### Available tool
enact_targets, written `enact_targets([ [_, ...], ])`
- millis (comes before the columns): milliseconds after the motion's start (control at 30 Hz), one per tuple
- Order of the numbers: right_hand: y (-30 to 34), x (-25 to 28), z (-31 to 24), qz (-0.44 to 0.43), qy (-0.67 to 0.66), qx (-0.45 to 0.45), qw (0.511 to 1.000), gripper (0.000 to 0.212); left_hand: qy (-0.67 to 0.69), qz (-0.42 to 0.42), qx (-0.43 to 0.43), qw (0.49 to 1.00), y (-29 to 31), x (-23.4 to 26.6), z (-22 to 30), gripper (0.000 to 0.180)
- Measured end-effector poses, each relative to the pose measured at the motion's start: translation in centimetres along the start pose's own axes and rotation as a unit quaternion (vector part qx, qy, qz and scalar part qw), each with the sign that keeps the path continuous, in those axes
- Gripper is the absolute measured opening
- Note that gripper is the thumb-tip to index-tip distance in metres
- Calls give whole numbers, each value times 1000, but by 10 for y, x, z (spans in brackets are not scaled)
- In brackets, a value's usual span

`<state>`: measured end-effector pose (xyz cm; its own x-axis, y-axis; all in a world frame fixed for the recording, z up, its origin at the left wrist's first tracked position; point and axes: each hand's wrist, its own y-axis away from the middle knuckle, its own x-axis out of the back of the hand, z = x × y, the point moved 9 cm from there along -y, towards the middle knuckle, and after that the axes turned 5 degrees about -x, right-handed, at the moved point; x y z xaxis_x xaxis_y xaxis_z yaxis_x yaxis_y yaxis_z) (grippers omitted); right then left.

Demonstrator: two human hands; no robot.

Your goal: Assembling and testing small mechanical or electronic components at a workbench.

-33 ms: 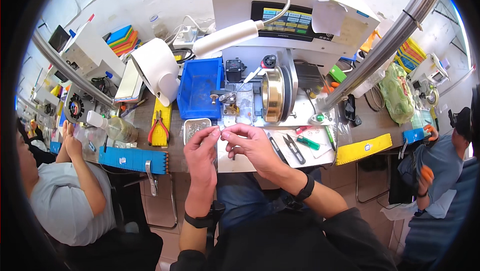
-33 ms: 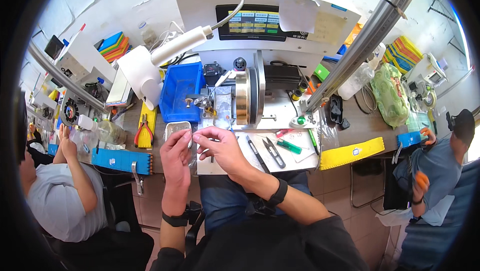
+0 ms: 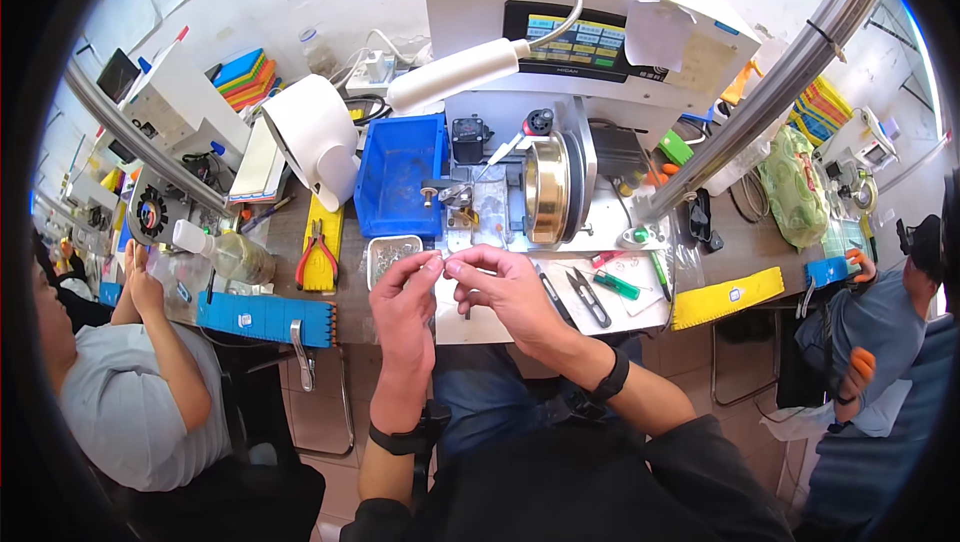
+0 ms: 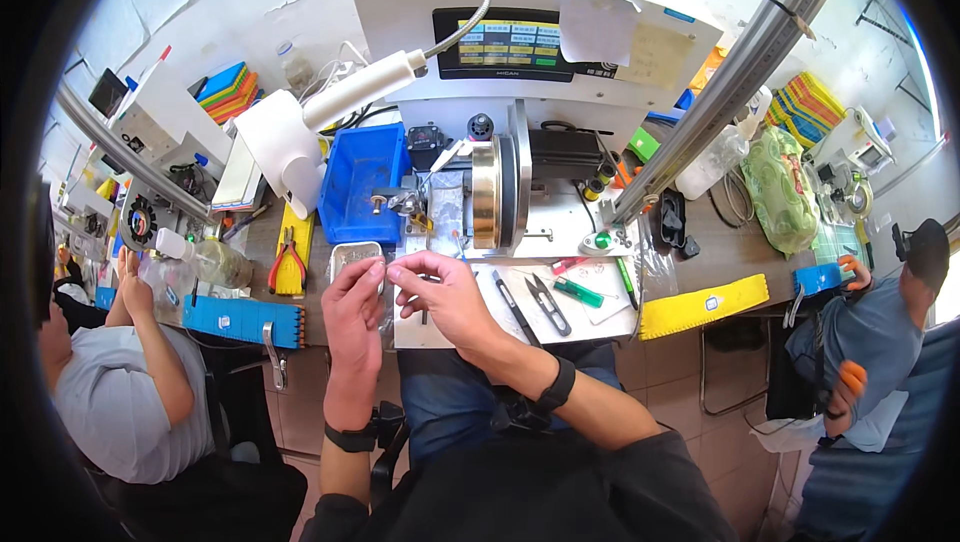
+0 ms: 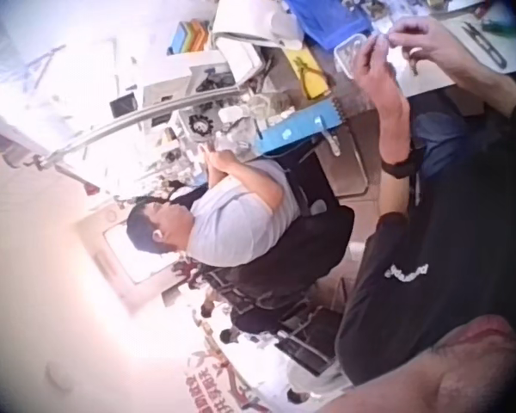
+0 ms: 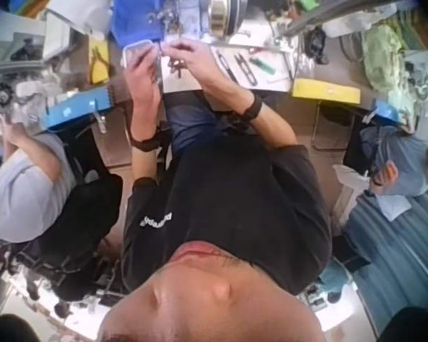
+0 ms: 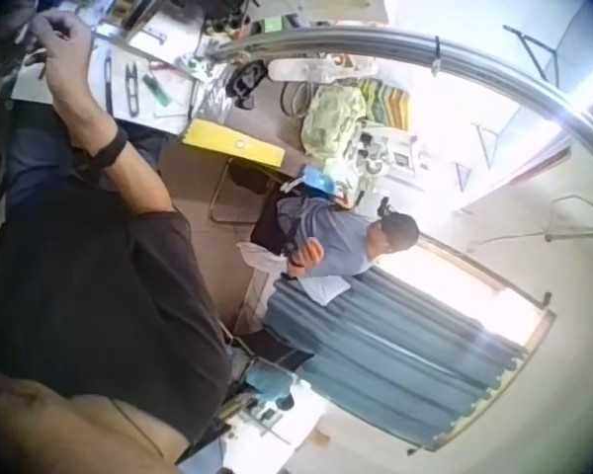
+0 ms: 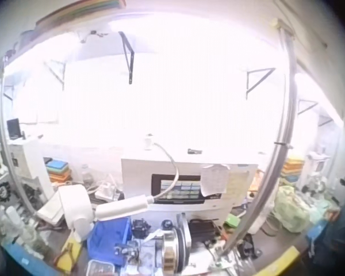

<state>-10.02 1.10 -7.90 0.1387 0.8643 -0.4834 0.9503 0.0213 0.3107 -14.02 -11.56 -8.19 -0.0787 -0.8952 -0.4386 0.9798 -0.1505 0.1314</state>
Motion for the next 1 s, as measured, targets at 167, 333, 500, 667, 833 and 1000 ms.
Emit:
enact_targets([
  [167,-3,5,-3,10,-5,18,1000,22,-6,-11,15,1000,-1,-8,0,15],
  [333,-2,5,-7,32,2,39,999,22,-32,4,-14,999,0,0,6,14],
  [500,-1,4,-8,35,17,39,998,22,-66,11,-38,997,1,-1,15,14],
  [667,0,3,-7,34,19,36,999,21,-142,-3,-132,981,-1,3,19,13],
  [833,0,6,-5,47,21,45,998,21,-221,6,-239,946,6,-6,35,9],
  [1000,-2,13,-6,86,2,58,995,18,-249,33,-265,931,7,0,40,6],
])
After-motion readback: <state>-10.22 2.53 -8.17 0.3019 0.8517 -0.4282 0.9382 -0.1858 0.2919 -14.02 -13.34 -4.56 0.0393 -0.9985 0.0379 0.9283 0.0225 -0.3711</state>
